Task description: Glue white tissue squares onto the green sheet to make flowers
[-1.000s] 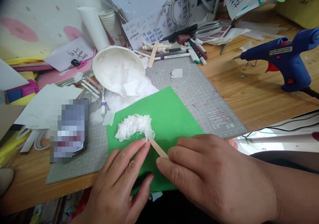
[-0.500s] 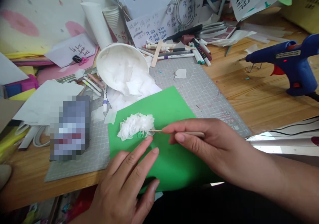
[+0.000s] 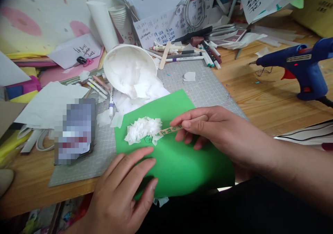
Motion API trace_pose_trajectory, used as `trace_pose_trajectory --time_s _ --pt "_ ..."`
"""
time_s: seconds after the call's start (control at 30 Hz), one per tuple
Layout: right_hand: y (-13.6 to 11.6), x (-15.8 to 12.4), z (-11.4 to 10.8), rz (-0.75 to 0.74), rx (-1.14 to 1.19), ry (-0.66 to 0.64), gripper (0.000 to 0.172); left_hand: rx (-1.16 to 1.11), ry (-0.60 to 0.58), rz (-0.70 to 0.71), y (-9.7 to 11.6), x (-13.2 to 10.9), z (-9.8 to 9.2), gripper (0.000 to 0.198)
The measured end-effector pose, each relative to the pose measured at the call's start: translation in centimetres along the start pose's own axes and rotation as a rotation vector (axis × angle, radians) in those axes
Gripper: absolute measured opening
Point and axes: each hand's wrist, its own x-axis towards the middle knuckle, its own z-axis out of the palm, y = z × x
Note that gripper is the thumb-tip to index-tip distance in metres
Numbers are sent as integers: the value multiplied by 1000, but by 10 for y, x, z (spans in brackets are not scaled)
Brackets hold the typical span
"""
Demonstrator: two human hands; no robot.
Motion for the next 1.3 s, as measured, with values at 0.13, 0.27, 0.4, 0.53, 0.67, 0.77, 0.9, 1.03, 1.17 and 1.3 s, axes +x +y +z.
trace_pose_trajectory --time_s 0.13,0.27,0.4,0.53,0.67,0.77,0.9,1.03,1.17,1.3 --pt "3 -7 0 -71 173 126 17 -6 -56 42 1 0 0 29" --pt "4 -19 4 -122 -60 55 15 -105 16 56 1 -1 -2 22" --pt "6 -25 9 -221 -322 -23 18 -157 44 15 -2 3 -10 16" --pt "5 -22 9 -220 -348 70 20 0 84 25 -13 16 -19 20" --pt "1 -21 9 -201 -283 100 20 199 92 49 -24 34 -23 16" --pt "1 -21 9 -197 -239 106 19 261 0 35 -26 47 -21 10" --pt "3 -20 8 -166 -215 99 20 256 -82 -6 -24 61 -18 8" --pt "4 -16 6 -155 -137 90 23 246 -119 6 -27 72 -18 2" --pt "5 -13 6 -108 21 72 22 216 -184 40 -33 83 -20 13" --pt "11 -13 5 -83 158 155 21 137 -241 21 -37 91 -21 12"
